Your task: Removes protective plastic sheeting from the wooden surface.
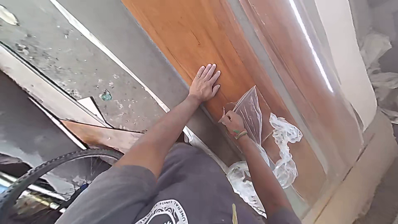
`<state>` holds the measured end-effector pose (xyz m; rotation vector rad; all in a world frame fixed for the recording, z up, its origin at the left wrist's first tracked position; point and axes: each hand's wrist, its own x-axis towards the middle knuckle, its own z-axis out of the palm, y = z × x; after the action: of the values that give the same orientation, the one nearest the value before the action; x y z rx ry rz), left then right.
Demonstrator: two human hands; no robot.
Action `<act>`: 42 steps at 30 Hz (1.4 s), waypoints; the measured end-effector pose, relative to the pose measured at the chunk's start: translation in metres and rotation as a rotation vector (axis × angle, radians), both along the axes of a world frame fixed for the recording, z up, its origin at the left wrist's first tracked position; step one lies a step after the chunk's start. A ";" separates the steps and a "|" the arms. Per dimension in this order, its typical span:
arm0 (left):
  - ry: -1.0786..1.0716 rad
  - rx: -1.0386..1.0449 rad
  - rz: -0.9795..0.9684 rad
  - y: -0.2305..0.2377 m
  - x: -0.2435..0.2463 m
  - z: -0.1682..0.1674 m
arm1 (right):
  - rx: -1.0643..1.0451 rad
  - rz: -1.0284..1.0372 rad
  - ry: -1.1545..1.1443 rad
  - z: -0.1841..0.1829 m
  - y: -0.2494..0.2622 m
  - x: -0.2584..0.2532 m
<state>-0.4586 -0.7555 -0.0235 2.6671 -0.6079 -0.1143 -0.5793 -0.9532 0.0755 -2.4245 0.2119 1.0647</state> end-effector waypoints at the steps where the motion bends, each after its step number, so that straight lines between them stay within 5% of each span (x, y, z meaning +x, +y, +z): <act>1: -0.001 0.003 0.002 -0.001 0.000 0.000 | 0.034 -0.023 -0.042 -0.003 -0.004 -0.005; 4: 0.004 0.035 0.002 -0.001 0.001 0.000 | 0.122 -0.102 -0.167 -0.014 -0.013 -0.019; 9: 0.005 0.069 0.003 -0.001 0.001 0.001 | -0.074 -0.341 -0.320 -0.007 0.003 -0.022; 14: 0.018 0.107 -0.007 -0.002 0.001 0.005 | -0.378 -0.147 0.047 0.008 0.028 0.015; 22: 0.006 0.097 -0.016 0.000 0.001 0.004 | -0.212 -0.064 0.250 0.005 0.026 0.045; 28: 0.006 0.069 -0.018 0.000 0.000 0.004 | -0.207 0.031 0.021 -0.003 0.014 0.020; 36: 0.021 0.064 -0.020 -0.001 0.001 0.004 | -0.121 -0.115 -0.772 -0.044 0.006 -0.031; 39: 0.037 0.071 -0.019 0.000 0.001 0.003 | -0.072 -0.167 -0.841 -0.049 0.004 -0.039; 42: 0.039 0.074 -0.016 0.000 0.001 0.003 | 0.001 -0.410 -0.655 -0.034 0.006 -0.039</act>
<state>-0.4575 -0.7560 -0.0201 2.7249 -0.6242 -0.1971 -0.6186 -0.9470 0.0414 -2.4358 0.4512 0.0770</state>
